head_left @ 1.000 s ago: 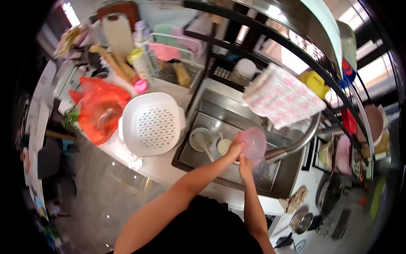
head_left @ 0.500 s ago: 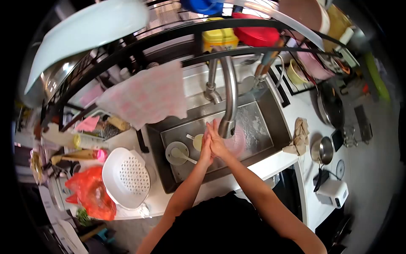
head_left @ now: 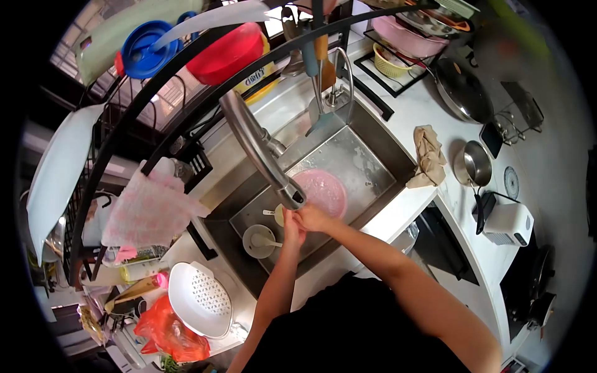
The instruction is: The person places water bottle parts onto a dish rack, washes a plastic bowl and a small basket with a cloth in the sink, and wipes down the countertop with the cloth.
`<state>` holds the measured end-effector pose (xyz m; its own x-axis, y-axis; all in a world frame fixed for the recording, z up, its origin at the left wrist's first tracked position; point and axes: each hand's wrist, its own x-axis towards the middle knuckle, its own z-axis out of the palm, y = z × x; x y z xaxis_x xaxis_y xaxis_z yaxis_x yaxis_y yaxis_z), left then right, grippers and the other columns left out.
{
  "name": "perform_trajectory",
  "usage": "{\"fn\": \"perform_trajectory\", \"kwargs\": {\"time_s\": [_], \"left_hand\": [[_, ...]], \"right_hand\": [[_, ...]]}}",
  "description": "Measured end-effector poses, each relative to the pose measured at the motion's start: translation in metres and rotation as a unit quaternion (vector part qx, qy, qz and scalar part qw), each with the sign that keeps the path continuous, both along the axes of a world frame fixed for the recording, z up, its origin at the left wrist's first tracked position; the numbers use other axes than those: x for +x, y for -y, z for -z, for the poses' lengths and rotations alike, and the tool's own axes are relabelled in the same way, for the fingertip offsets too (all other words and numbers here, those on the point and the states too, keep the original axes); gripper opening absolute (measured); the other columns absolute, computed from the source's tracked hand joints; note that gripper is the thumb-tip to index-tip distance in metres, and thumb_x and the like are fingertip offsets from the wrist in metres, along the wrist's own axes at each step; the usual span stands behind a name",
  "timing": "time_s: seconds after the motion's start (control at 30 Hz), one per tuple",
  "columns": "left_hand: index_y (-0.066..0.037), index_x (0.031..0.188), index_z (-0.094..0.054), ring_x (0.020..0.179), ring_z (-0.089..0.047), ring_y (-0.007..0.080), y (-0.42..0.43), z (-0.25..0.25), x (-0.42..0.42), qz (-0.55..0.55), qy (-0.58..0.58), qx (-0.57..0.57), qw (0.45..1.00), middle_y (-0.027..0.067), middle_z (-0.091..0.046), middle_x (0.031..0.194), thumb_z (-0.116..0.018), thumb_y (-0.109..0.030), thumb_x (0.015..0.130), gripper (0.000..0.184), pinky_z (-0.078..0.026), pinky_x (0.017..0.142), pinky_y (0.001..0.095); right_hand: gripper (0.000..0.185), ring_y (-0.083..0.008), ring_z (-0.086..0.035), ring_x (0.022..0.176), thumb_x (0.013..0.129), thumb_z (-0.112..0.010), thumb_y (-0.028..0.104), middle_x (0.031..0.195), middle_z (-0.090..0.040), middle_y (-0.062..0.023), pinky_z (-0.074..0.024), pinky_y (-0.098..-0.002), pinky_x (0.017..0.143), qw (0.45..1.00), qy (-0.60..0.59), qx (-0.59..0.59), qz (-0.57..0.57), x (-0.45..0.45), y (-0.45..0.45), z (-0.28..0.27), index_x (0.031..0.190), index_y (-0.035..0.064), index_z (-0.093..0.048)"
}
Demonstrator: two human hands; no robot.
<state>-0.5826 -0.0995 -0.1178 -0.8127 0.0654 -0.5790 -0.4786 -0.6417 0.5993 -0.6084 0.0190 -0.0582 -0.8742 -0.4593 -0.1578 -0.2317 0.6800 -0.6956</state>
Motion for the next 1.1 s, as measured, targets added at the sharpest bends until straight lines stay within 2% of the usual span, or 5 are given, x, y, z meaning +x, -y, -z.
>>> {"fn": "perform_trajectory", "kwargs": {"time_s": [0.13,0.4,0.5,0.9,1.1], "left_hand": [[-0.005,0.117,-0.045,0.105,-0.052,0.0291,0.013,-0.004,-0.007,0.026,0.046,0.043,0.998,0.0091,-0.050,0.114,-0.035,-0.043,0.090,0.047,-0.045,0.085,0.0485],[-0.012,0.131,-0.031,0.121,-0.037,0.0341,-0.032,-0.038,-0.026,0.106,0.041,-0.031,0.993,0.0147,-0.038,0.124,-0.041,-0.054,0.087,0.061,-0.040,0.088,0.0582],[-0.019,0.143,-0.009,0.129,-0.026,0.0339,-0.045,-0.049,-0.044,0.100,0.108,-0.033,0.989,0.0178,-0.019,0.141,-0.048,-0.046,0.088,0.072,-0.028,0.100,0.0561],[-0.012,0.139,-0.022,0.124,-0.033,0.0336,-0.054,-0.057,-0.056,0.117,0.099,-0.024,0.988,0.0201,-0.025,0.137,-0.056,-0.030,0.088,0.064,-0.035,0.098,0.0500],[-0.013,0.134,-0.033,0.114,-0.044,0.0295,-0.039,-0.038,-0.047,0.106,0.128,-0.021,0.986,0.0183,-0.033,0.134,-0.057,-0.028,0.086,0.056,-0.039,0.095,0.0481]], "right_hand": [[0.028,-0.0344,-0.061,0.082,0.083,-0.049,0.025,0.085,-0.063,-0.0197,-0.0476,-0.0432,0.078,0.993,-0.036,-0.078,-0.083,0.028,-0.024,-0.029,0.096,0.0049,-0.062],[0.025,-0.0301,-0.063,0.075,0.078,-0.051,0.014,0.078,-0.064,-0.0141,-0.0491,-0.0420,0.068,0.979,-0.065,0.185,-0.058,0.015,-0.077,0.017,0.101,0.0141,-0.061],[0.016,-0.0309,-0.062,0.071,0.079,-0.050,0.015,0.076,-0.063,-0.0138,-0.0482,-0.0418,0.066,0.988,-0.064,0.141,0.023,-0.017,-0.105,-0.001,0.089,0.0113,-0.062],[0.008,-0.0234,-0.062,0.065,0.071,-0.060,0.010,0.068,-0.062,-0.0119,-0.0469,-0.0355,0.060,0.973,0.006,-0.059,0.224,-0.100,-0.226,0.000,0.077,0.0043,-0.059],[0.011,-0.0186,-0.064,0.074,0.087,-0.054,0.007,0.084,-0.064,-0.0116,-0.0520,-0.0277,0.071,0.829,0.152,-0.408,0.353,-0.030,-0.263,-0.031,0.090,-0.0031,-0.056]]}}
